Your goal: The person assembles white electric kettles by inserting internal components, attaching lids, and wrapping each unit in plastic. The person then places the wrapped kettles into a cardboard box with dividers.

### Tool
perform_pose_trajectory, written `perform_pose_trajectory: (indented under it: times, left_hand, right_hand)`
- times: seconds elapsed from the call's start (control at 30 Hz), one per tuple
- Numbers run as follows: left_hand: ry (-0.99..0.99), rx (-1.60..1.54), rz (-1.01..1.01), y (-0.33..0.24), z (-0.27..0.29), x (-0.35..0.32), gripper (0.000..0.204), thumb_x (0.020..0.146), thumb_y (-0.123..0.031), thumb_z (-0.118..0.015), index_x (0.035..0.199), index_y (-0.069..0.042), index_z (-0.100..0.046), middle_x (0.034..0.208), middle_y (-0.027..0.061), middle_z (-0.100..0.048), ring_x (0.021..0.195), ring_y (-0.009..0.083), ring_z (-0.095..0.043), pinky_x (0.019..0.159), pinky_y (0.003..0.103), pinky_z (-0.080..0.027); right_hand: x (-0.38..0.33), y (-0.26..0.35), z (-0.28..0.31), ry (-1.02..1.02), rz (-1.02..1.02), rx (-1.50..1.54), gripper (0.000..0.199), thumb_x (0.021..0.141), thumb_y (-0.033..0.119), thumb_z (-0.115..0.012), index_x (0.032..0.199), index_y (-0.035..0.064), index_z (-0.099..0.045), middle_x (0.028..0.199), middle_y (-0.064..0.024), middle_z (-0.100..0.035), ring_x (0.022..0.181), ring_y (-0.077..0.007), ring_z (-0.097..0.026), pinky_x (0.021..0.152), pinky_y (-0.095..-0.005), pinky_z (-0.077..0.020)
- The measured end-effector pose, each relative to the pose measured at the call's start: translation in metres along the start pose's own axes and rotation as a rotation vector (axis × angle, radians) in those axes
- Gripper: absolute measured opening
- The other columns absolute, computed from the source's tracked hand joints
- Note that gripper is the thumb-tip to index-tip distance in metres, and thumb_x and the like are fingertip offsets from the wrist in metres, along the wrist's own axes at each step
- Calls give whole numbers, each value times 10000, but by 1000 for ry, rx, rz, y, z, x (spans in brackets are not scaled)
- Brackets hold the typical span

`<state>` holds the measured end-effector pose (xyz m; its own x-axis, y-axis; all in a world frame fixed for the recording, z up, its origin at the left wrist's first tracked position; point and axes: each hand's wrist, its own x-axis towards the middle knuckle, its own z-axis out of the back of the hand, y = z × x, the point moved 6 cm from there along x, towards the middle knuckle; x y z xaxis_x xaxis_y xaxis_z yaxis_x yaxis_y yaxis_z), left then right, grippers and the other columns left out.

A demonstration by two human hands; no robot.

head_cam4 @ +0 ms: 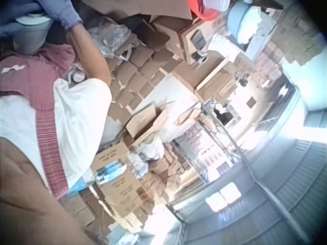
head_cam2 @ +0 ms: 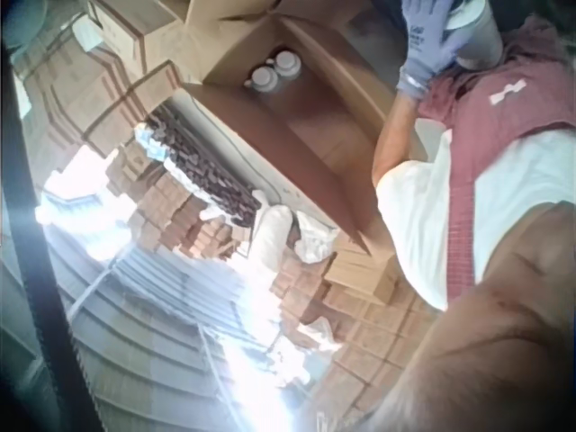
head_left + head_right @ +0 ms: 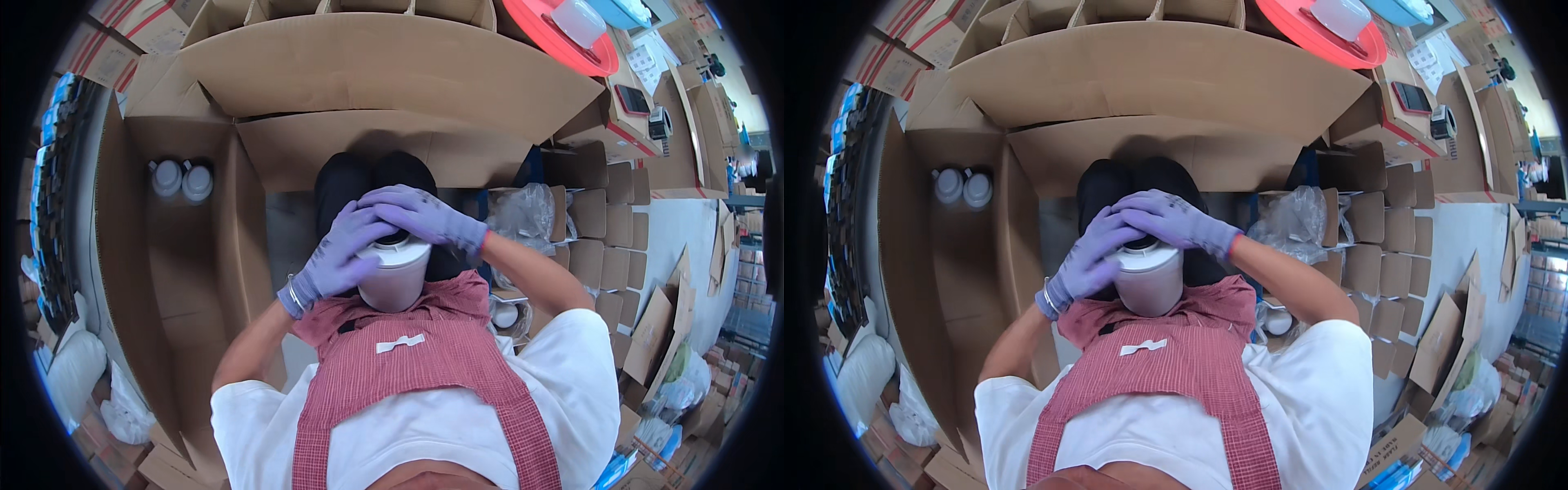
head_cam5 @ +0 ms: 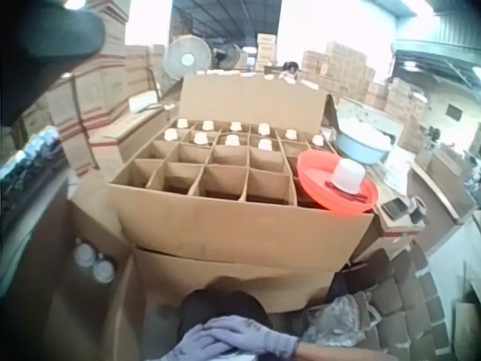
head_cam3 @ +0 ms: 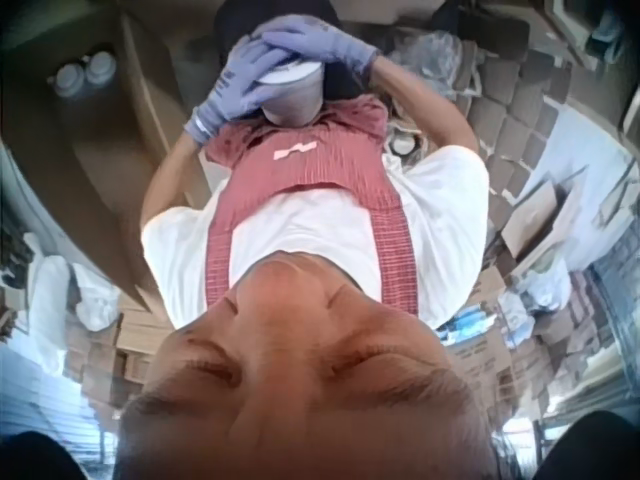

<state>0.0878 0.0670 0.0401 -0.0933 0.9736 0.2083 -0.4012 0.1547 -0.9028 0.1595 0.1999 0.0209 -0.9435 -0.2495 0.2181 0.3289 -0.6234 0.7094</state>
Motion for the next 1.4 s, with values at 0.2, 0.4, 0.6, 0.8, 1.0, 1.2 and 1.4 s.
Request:
perform_pose_trajectory:
  times: [0.2,0.4,0.6,0.8,1.0,1.2,1.4]
  left_hand:
    - [-384,-376,706,87,-77,-43,532,1014,-275,-536,1444,16,-421,1397,140,-515,1296,223,-480,1088,290,-363]
    - [-239,-589,709,60,-60,-51,206,865,-174,-697,982,-32,-605,906,19,-606,859,80,-557,794,245,-481]
    - [0,-434,628,61,-67,-24,286,906,-124,-559,1137,-11,-686,1078,110,-713,962,162,-671,853,282,-515]
    - [-103,448,-245,-73,-18,57,297,727,-144,-635,998,-40,-703,1108,138,-702,1071,337,-652,1035,448,-452]
    - [-291,-396,517,3,-2,37,340,855,6,-453,1065,7,-720,959,121,-735,918,153,-688,843,276,-531]
    - [-330,319,-111,-63,2,59,266,785,-56,-561,1003,-32,-711,1065,138,-715,1083,324,-659,1037,439,-449]
    - [-280,-496,444,5,0,39,306,941,-127,-492,1115,12,-701,1022,101,-722,941,135,-653,865,269,-506]
  right_hand:
    - [-98,51,49,-228,-380,-7,666,858,330,-632,1423,27,-452,1302,-237,-513,1207,-387,-507,1045,-430,-410]
    - [-190,33,-17,516,-909,-123,596,915,349,-548,1392,2,-460,1266,-233,-535,1117,-381,-556,981,-432,-448]
    - [-113,53,19,-467,-267,196,549,944,300,-418,1415,20,-452,1449,-207,-431,1356,-357,-400,1156,-451,-240]
    - [-144,-38,-44,-965,-615,1928,529,1039,454,-401,1393,66,-455,1312,-143,-573,1207,-279,-557,1053,-393,-439]
    - [-112,45,69,-707,-192,81,516,992,248,-476,1455,45,-374,1518,-180,-343,1413,-294,-329,1166,-367,-273]
    - [-112,12,42,-811,-486,480,547,972,167,-529,1472,64,-333,1396,-134,-448,1312,-253,-442,1138,-349,-323]
    - [-74,74,111,-490,-25,40,609,872,234,-554,1438,49,-421,1496,-226,-354,1423,-384,-282,1163,-446,-249]
